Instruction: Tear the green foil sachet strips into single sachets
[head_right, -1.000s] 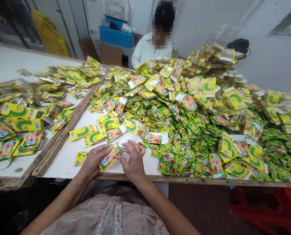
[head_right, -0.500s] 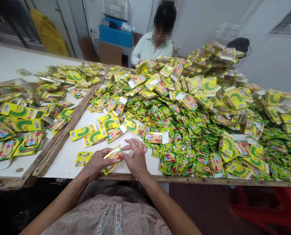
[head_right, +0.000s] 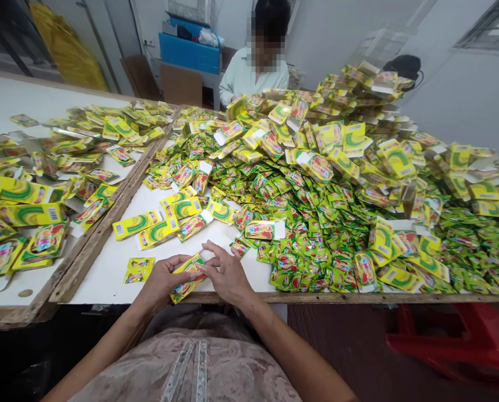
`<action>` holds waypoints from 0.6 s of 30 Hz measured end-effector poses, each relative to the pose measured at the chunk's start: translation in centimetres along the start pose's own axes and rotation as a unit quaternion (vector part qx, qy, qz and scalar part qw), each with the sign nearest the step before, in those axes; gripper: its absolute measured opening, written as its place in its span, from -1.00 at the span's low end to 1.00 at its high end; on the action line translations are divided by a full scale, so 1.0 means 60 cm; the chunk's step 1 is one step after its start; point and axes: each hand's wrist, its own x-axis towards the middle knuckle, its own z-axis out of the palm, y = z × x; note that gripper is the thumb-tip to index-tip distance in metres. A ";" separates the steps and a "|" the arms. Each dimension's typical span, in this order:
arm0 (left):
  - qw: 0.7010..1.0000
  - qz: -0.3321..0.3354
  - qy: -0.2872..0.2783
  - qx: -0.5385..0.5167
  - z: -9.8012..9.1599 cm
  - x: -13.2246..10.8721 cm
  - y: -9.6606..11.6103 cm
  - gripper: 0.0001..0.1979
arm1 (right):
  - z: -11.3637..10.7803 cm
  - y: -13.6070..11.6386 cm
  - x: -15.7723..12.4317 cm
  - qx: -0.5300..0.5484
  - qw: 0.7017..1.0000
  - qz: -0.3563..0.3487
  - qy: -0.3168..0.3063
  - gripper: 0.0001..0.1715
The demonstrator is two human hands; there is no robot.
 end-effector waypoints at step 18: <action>0.997 -0.054 -0.047 -0.015 -0.009 0.008 0.022 -0.60 | 0.007 -0.001 0.011 -0.015 1.000 0.002 0.020 -0.44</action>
